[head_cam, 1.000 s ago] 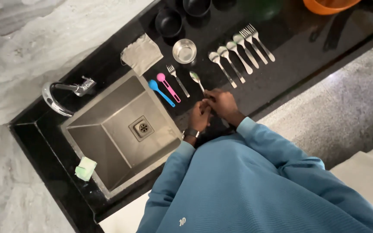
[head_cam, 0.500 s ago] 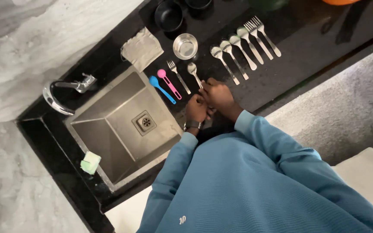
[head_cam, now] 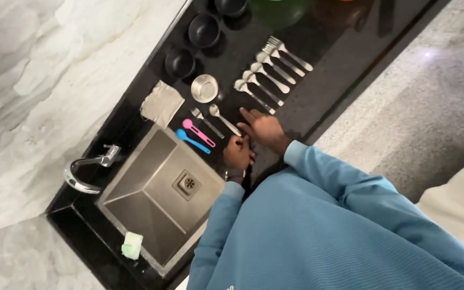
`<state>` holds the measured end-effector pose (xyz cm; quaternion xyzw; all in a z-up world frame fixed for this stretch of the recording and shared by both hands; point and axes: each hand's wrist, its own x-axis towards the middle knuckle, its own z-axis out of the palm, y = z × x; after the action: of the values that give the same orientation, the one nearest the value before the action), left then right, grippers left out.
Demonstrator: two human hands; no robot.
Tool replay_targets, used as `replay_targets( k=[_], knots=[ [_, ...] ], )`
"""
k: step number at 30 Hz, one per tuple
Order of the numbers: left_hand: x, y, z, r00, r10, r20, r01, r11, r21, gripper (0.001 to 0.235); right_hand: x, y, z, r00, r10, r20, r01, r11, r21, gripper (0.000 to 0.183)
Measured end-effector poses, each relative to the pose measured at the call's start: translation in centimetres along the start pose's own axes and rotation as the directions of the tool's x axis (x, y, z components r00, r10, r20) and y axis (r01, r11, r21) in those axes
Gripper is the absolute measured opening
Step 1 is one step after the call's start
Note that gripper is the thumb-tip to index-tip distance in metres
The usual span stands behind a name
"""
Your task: The person washes several pieces of metal cutlery, including forks and spoons, at a kitchen sink. They use a green sponge to scrub each item under running water, rinse them, and place them on the countertop to dry.
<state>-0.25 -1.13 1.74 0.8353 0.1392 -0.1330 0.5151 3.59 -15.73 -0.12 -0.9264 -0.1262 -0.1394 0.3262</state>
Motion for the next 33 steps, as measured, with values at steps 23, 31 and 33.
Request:
replay_targets(
  k=[23, 31, 33],
  knots=[
    [5.9, 3.5, 5.7, 0.841, 0.54, 0.034, -0.486, 0.726, 0.486, 0.052, -5.5, -0.1, -7.5, 0.987, -0.002, -0.159, -0.033, 0.976, -0.216, 0.03],
    [6.0, -0.5, 7.5, 0.925, 0.334, -0.179, -0.26, 0.902, 0.344, 0.064, -5.0, -0.3, -6.6, 0.998, -0.054, -0.028, 0.05, 0.988, -0.149, 0.024],
    [5.4, -2.3, 7.8, 0.937, 0.274, -0.218, -0.239, 0.955, 0.175, 0.063, -5.5, -0.5, -6.6, 0.996, -0.083, 0.046, 0.088, 0.988, -0.13, 0.022]
  ],
)
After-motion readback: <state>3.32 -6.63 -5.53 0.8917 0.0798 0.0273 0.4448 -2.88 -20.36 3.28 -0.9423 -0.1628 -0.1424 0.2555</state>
